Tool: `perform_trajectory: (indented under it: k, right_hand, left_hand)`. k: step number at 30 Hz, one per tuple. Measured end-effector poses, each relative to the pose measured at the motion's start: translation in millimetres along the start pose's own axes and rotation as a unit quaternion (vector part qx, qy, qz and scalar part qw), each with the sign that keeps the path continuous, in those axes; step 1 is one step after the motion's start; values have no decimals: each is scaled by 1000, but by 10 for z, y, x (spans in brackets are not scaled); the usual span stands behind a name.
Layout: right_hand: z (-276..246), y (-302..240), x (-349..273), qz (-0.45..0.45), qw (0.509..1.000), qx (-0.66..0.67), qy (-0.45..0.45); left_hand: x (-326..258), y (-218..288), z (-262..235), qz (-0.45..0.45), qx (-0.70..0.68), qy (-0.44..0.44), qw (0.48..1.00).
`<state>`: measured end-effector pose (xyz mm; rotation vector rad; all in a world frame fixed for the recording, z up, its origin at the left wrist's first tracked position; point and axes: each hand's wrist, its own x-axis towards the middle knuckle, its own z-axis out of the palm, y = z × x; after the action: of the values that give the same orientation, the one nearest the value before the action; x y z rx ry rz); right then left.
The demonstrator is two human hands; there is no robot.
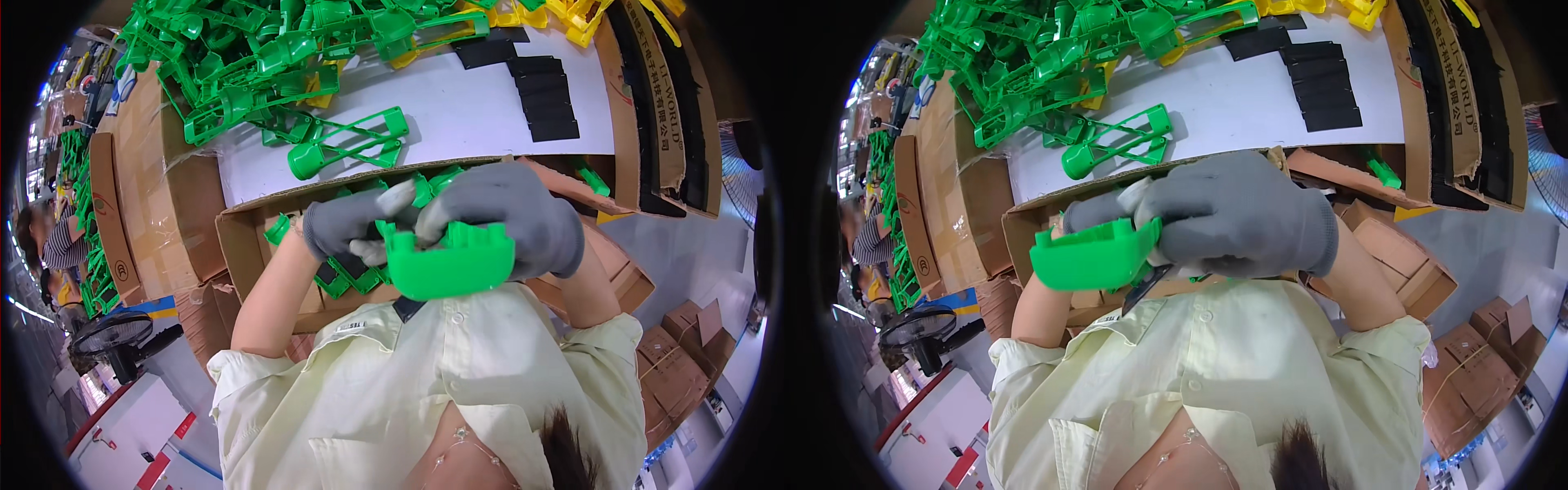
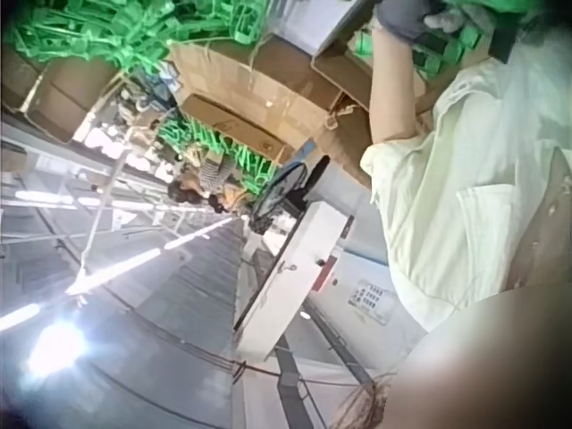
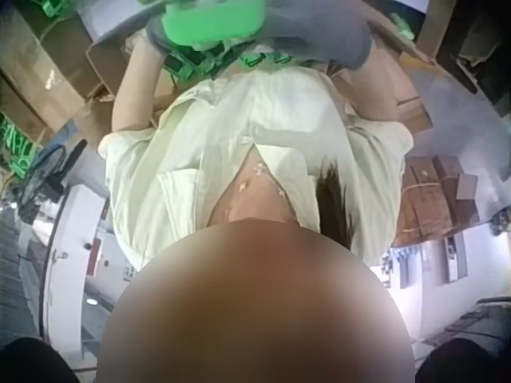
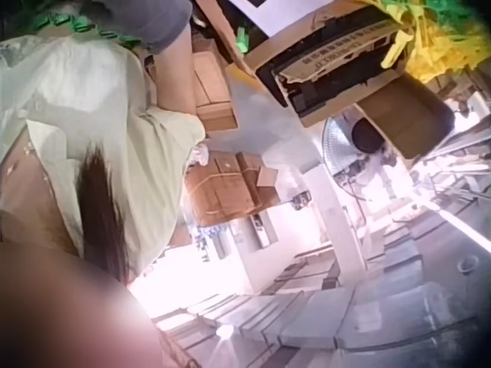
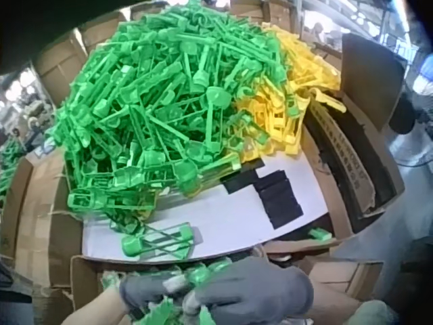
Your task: Assembling solar lamps by inserting solar panels into green plastic housings and placing them into a box.
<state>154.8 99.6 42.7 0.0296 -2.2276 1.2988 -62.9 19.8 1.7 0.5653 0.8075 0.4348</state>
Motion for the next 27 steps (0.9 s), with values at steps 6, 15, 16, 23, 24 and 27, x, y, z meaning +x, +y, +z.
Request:
perform_trajectory:
  k: [6,15,16,23,24,27]
  right_hand:
    - [10,-37,-67,12,989,-144,-9]
    - [-291,-47,-694,388,841,-112,359]
    - [-223,-106,-633,363,853,-66,369]
    - [41,-139,-266,386,895,32,223]
    - [50,-119,-269,402,888,23,223]
    - [88,-92,-269,419,879,10,226]
  left_hand:
    - [27,-264,-28,129,-111,-93,981]
    - [-62,-156,34,272,-105,224,930]
    - [-22,-162,89,271,-105,237,927]
    - [54,-193,194,245,-107,225,937]
    - [53,-199,209,250,-121,216,936]
    - [59,-193,237,245,-124,218,937]
